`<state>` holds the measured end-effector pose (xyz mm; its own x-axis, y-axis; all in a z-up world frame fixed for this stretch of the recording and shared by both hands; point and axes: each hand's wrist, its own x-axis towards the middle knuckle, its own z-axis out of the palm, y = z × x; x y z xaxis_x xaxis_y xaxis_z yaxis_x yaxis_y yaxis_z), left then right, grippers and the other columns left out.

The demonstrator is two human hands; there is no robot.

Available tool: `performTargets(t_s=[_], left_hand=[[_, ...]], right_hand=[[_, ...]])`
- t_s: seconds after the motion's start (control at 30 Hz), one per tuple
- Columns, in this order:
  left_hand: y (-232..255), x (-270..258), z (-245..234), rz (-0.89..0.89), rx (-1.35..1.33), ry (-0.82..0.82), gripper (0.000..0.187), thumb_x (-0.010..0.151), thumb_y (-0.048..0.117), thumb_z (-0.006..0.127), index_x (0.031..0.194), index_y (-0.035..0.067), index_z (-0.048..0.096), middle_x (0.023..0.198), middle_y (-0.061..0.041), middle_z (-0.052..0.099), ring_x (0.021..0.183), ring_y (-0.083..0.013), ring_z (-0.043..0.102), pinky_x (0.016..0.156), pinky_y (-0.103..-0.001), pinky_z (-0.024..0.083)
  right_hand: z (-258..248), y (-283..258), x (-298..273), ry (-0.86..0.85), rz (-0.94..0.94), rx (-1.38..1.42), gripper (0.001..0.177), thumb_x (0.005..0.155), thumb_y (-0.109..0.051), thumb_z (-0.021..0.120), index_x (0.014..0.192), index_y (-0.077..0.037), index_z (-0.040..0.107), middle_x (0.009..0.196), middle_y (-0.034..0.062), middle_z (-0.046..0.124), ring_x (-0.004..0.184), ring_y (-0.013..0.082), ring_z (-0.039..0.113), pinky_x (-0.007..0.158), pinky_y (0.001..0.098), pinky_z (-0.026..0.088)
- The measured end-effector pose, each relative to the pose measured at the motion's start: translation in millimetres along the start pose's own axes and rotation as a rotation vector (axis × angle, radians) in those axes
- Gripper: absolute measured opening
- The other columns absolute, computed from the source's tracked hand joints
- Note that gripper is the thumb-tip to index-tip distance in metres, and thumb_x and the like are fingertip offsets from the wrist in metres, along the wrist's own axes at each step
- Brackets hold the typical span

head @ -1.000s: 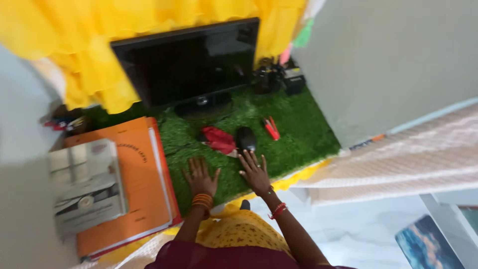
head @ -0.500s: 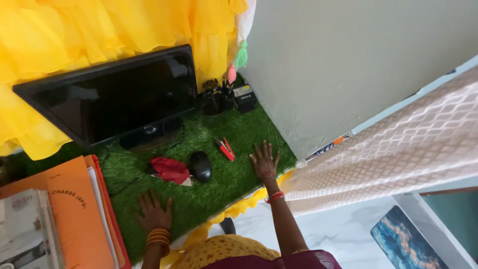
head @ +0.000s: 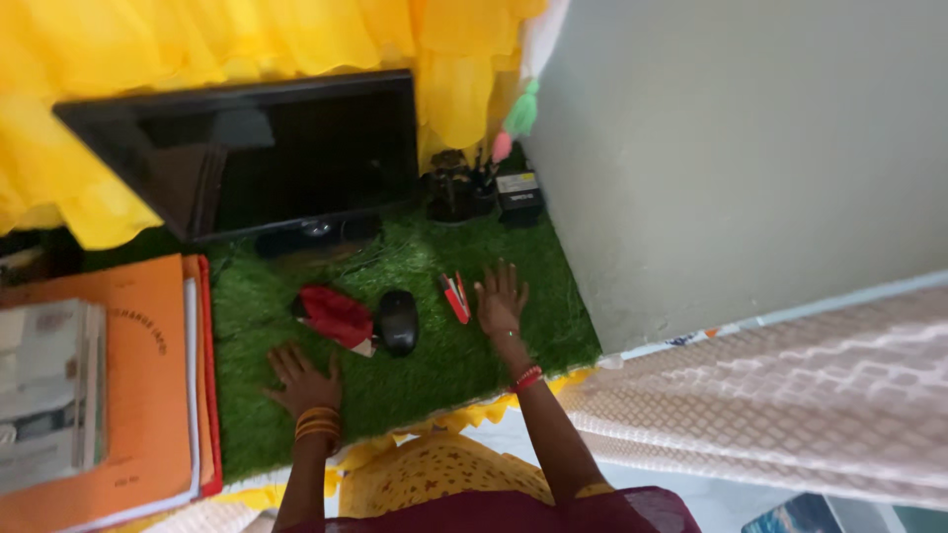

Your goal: The person organizes stationery items on a green mat. They place a red pouch, a pen holder, and a stapler on the mat, then adjust a yellow curtain. They pick up a file, a red folder, a blue folder, an orange file, and a calendar from the floor and place them on the mat.

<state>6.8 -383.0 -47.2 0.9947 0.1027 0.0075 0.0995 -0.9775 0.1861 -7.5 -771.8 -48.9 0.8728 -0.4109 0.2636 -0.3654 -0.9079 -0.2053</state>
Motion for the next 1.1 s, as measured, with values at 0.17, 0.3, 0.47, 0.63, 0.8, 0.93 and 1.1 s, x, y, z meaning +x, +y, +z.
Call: performTargets(t_s=[0.17,0.3,0.47,0.63,0.8,0.93,1.1], left_hand=[[-6.9,-2.1,8.2,0.016,0.044,0.093,0.091,0.093,0.07,0.032,0.165,0.015,0.017,0.172,-0.006,0.004,0.159,-0.0236,-0.006,0.117,-0.072,-0.001],[-13.3,-7.6,12.3,0.017,0.032,0.036,0.09,0.095,0.07,0.032,0.163,0.014,0.016,0.172,-0.004,0.003,0.159,-0.0223,-0.005,0.118,-0.069,-0.003],[-14.1,-10.7,10.6,0.011,0.101,-0.011,0.087,0.099,0.069,0.031,0.164,0.013,0.017,0.174,-0.004,0.004,0.16,-0.0217,-0.004,0.12,-0.067,-0.004],[-13.1,-4.7,6.7,0.02,0.092,0.004,0.087,0.098,0.069,0.03,0.163,0.013,0.017,0.173,-0.007,0.004,0.159,-0.0242,-0.003,0.12,-0.068,-0.002],[-14.6,-9.9,10.2,0.045,0.094,0.033,0.087,0.098,0.069,0.028,0.164,0.012,0.016,0.173,-0.008,0.005,0.159,-0.0249,-0.002,0.118,-0.07,0.001],[-13.8,-7.7,3.0,0.046,0.083,-0.013,0.087,0.099,0.069,0.028,0.163,0.012,0.016,0.172,-0.009,0.005,0.158,-0.0257,-0.002,0.117,-0.071,0.003],[-10.8,-9.8,-11.2,0.046,0.051,-0.064,0.086,0.098,0.068,0.032,0.163,0.013,0.017,0.173,-0.01,0.004,0.159,-0.0259,-0.002,0.118,-0.07,0.004]], right_hand=[[0.6,21.0,19.8,-0.135,-0.131,0.054,0.061,0.099,-0.054,0.049,0.152,-0.024,0.045,0.165,0.0118,0.027,0.151,0.0339,0.021,0.11,0.0718,0.019],[1.3,2.7,22.1,-0.067,-0.045,-0.032,0.053,0.102,-0.052,0.05,0.147,-0.025,0.049,0.162,0.0112,0.035,0.15,0.0355,0.029,0.109,0.0705,0.028],[7.1,-58.1,7.5,-0.169,-0.102,0.108,0.051,0.1,-0.046,0.06,0.143,-0.019,0.052,0.14,0.0137,0.055,0.126,0.0386,0.054,0.102,0.0551,0.048],[15.0,-74.0,5.5,-0.023,-0.17,0.18,0.055,0.092,-0.024,0.072,0.143,-0.015,0.052,0.125,0.0217,0.056,0.109,0.045,0.058,0.093,0.0546,0.05],[19.8,-78.3,31.4,0.06,-0.123,0.416,0.056,0.093,-0.021,0.071,0.144,-0.013,0.048,0.12,0.0268,0.054,0.107,0.0492,0.057,0.089,0.0573,0.05],[24.4,-102.8,61.0,0.096,-0.083,0.463,0.053,0.094,-0.022,0.071,0.142,-0.016,0.049,0.119,0.0278,0.055,0.105,0.0516,0.057,0.086,0.0598,0.05],[26.1,-128.8,75.2,-0.072,-0.01,0.325,0.052,0.094,-0.029,0.07,0.139,-0.017,0.049,0.13,0.0316,0.05,0.111,0.0532,0.056,0.088,0.059,0.051]])
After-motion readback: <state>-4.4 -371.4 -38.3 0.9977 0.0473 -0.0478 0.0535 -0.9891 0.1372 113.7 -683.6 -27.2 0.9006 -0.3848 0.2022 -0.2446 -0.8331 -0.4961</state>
